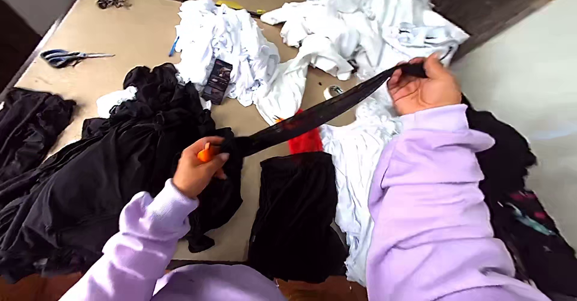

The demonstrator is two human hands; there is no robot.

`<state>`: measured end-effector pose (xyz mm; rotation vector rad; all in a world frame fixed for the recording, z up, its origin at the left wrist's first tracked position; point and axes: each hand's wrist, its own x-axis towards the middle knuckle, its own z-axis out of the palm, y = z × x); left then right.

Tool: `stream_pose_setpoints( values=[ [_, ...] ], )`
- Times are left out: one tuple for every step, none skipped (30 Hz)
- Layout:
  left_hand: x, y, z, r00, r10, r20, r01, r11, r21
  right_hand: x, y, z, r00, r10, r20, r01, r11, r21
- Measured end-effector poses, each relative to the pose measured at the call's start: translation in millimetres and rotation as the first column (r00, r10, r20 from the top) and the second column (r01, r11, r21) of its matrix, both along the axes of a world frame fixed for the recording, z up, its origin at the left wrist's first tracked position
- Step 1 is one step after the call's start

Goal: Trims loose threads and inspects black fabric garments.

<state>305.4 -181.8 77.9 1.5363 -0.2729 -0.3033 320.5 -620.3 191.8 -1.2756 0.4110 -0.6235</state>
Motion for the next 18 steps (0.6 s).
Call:
stream_pose_setpoints(
  values=[
    [1.4, -7.8, -3.9, 1.000, -0.030, -0.004, 0.031, 0.999, 0.042, 24.1, -4.3, -4.3, 1.000, 0.020, -0.004, -0.020, 0.999, -0.037],
    [-0.2, -11.6, -10.7, 0.998, -0.062, -0.030, 0.064, 0.995, 0.080, 44.6, -5.9, -13.4, 0.997, 0.064, -0.046, -0.068, 0.995, -0.077],
    [-6.5, -11.4, -18.2, 0.994, -0.085, -0.069, 0.092, 0.990, 0.109, 61.3, -5.9, -27.9, 0.986, 0.106, -0.128, -0.122, 0.985, -0.124],
    [-18.2, -6.7, -25.8, 0.990, -0.097, -0.105, 0.110, 0.985, 0.131, 73.8, -0.2, -47.1, 0.964, 0.121, -0.236, -0.163, 0.973, -0.167],
    [-33.8, 2.6, -33.1, 0.986, -0.103, -0.131, 0.122, 0.982, 0.147, 82.6, 12.2, -71.3, 0.932, 0.123, -0.342, -0.204, 0.956, -0.213],
    [-49.8, 15.5, -40.1, 0.981, -0.106, -0.160, 0.132, 0.977, 0.164, 86.1, 31.6, -97.0, 0.889, 0.142, -0.434, -0.276, 0.925, -0.262],
    [-66.5, 30.6, -46.4, 0.977, -0.100, -0.189, 0.135, 0.974, 0.183, 84.3, 55.0, -122.9, 0.845, 0.188, -0.501, -0.376, 0.874, -0.307],
    [-83.3, 47.2, -51.8, 0.972, -0.084, -0.217, 0.129, 0.971, 0.200, 78.6, 82.4, -146.4, 0.802, 0.251, -0.542, -0.487, 0.800, -0.350],
    [-100.0, 64.1, -56.3, 0.968, -0.056, -0.245, 0.111, 0.970, 0.216, 70.4, 113.9, -164.5, 0.763, 0.319, -0.563, -0.590, 0.701, -0.402],
    [-116.5, 80.1, -61.2, 0.965, -0.009, -0.261, 0.070, 0.972, 0.226, 61.6, 146.8, -177.5, 0.720, 0.387, -0.576, -0.674, 0.587, -0.448],
    [-132.2, 94.3, -65.1, 0.962, 0.049, -0.267, 0.013, 0.974, 0.227, 53.7, 180.9, -185.2, 0.684, 0.440, -0.582, -0.727, 0.476, -0.495],
    [-146.1, 106.8, -68.1, 0.959, 0.111, -0.260, -0.053, 0.974, 0.220, 48.2, 214.2, -189.9, 0.659, 0.485, -0.575, -0.751, 0.375, -0.544],
    [-157.2, 117.1, -69.3, 0.955, 0.169, -0.245, -0.117, 0.970, 0.214, 46.1, 246.2, -191.5, 0.652, 0.520, -0.551, -0.743, 0.293, -0.602],
    [-165.2, 125.0, -69.2, 0.951, 0.212, -0.224, -0.167, 0.964, 0.206, 49.0, 275.5, -191.3, 0.664, 0.544, -0.514, -0.703, 0.220, -0.676],
    [-170.6, 130.6, -68.5, 0.949, 0.246, -0.197, -0.208, 0.959, 0.195, 56.8, 302.3, -189.5, 0.686, 0.551, -0.476, -0.645, 0.156, -0.748],
    [-173.9, 135.1, -67.4, 0.950, 0.264, -0.165, -0.234, 0.955, 0.180, 68.8, 326.8, -186.6, 0.708, 0.538, -0.456, -0.588, 0.093, -0.803],
    [-175.3, 138.9, -65.8, 0.953, 0.274, -0.126, -0.252, 0.954, 0.164, 83.8, 348.3, -184.2, 0.723, 0.507, -0.469, -0.555, 0.022, -0.832],
    [-175.7, 142.6, -63.7, 0.958, 0.277, -0.078, -0.264, 0.953, 0.148, 100.0, 366.2, -183.0, 0.723, 0.460, -0.515, -0.557, -0.053, -0.829]
  ],
)
